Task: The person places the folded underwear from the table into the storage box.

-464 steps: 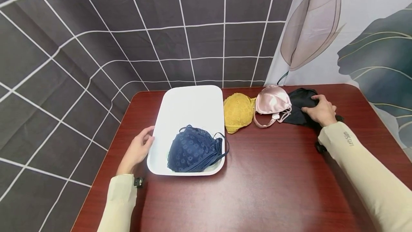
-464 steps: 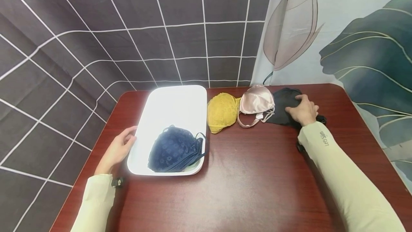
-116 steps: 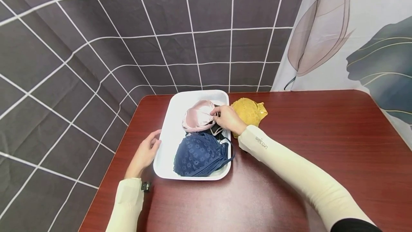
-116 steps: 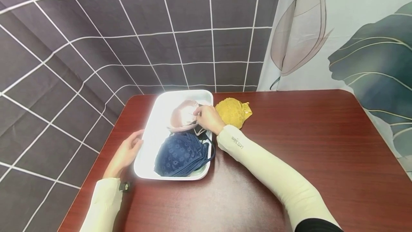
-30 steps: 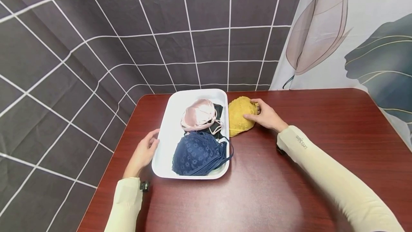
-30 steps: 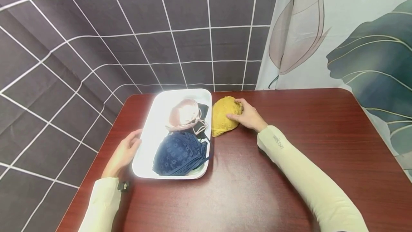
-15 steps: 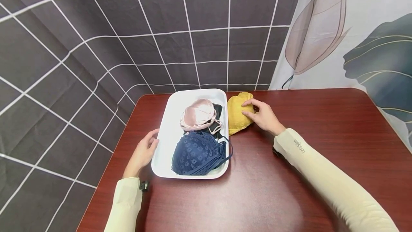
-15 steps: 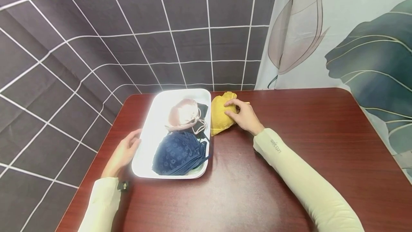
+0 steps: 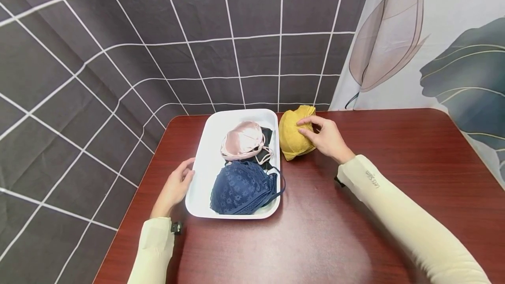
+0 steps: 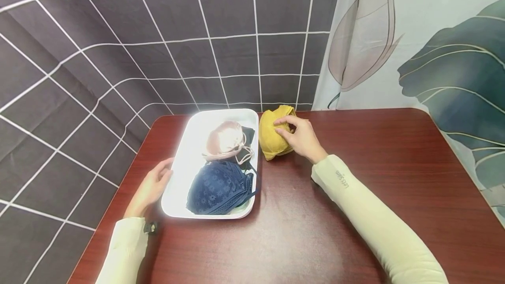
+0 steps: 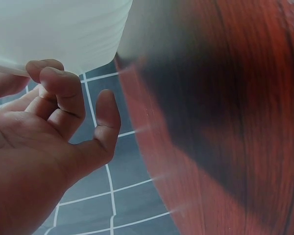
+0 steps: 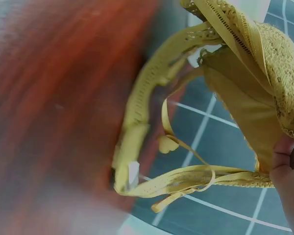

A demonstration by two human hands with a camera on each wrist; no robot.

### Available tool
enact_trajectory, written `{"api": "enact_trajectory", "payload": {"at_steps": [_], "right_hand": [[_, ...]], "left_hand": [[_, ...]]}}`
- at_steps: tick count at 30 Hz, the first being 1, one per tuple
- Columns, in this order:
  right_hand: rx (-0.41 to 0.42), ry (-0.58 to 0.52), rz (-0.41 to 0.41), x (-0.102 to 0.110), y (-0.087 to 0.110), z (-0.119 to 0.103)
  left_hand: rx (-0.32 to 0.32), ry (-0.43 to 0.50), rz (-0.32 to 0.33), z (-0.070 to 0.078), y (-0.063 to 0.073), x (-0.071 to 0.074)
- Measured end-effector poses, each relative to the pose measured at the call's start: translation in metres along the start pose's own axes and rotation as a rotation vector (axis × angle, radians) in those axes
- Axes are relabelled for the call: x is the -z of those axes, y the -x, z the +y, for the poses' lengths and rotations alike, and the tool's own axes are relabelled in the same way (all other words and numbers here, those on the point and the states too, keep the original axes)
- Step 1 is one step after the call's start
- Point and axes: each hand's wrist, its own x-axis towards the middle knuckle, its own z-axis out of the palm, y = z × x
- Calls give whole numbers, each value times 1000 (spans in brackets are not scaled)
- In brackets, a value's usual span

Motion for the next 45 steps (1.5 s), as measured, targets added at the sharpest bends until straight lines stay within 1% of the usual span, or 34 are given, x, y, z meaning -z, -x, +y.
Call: {"api": "enact_trajectory", "payload": {"at_steps": [4, 8, 10, 13, 16, 18, 21, 24, 27, 30, 35, 37, 42, 45], "right_hand": [[29, -16, 37, 7, -4, -11], [96, -37, 82, 11, -7, -25], [137, -49, 108, 13, -9, -36], [192, -77, 148, 15, -9, -60], [231, -104, 181, 18, -10, -84], [251, -119, 198, 19, -12, -95], [290, -151, 207, 19, -15, -109], [356, -204, 198, 17, -19, -120], [421, -266, 182, 12, -23, -128], [450, -312, 167, 4, -25, -135], [415, -350, 156, -15, -25, -141], [400, -358, 155, -24, -26, -142], [404, -371, 130, -47, -29, -143], [402, -372, 96, -61, -31, -141]], "left_hand": [[4, 0, -2, -1, 0, 1], [2, -1, -4, -2, 1, 1], [1, -3, -2, -3, 1, 1], [-4, -4, -1, -3, 1, 2], [-8, 1, 1, -3, 2, 2], [-9, 3, 1, -3, 2, 2], [-10, 5, -1, -3, 3, 3], [-18, -2, 4, -3, 3, 4], [-30, -1, 7, -3, 2, 4], [-41, 5, 9, -2, 2, 4], [-41, 5, 7, -3, 2, 3], [-30, 2, 6, -3, 1, 2], [-21, 9, 5, -4, 0, 1], [-31, 18, 2, -2, -1, 1]]}}
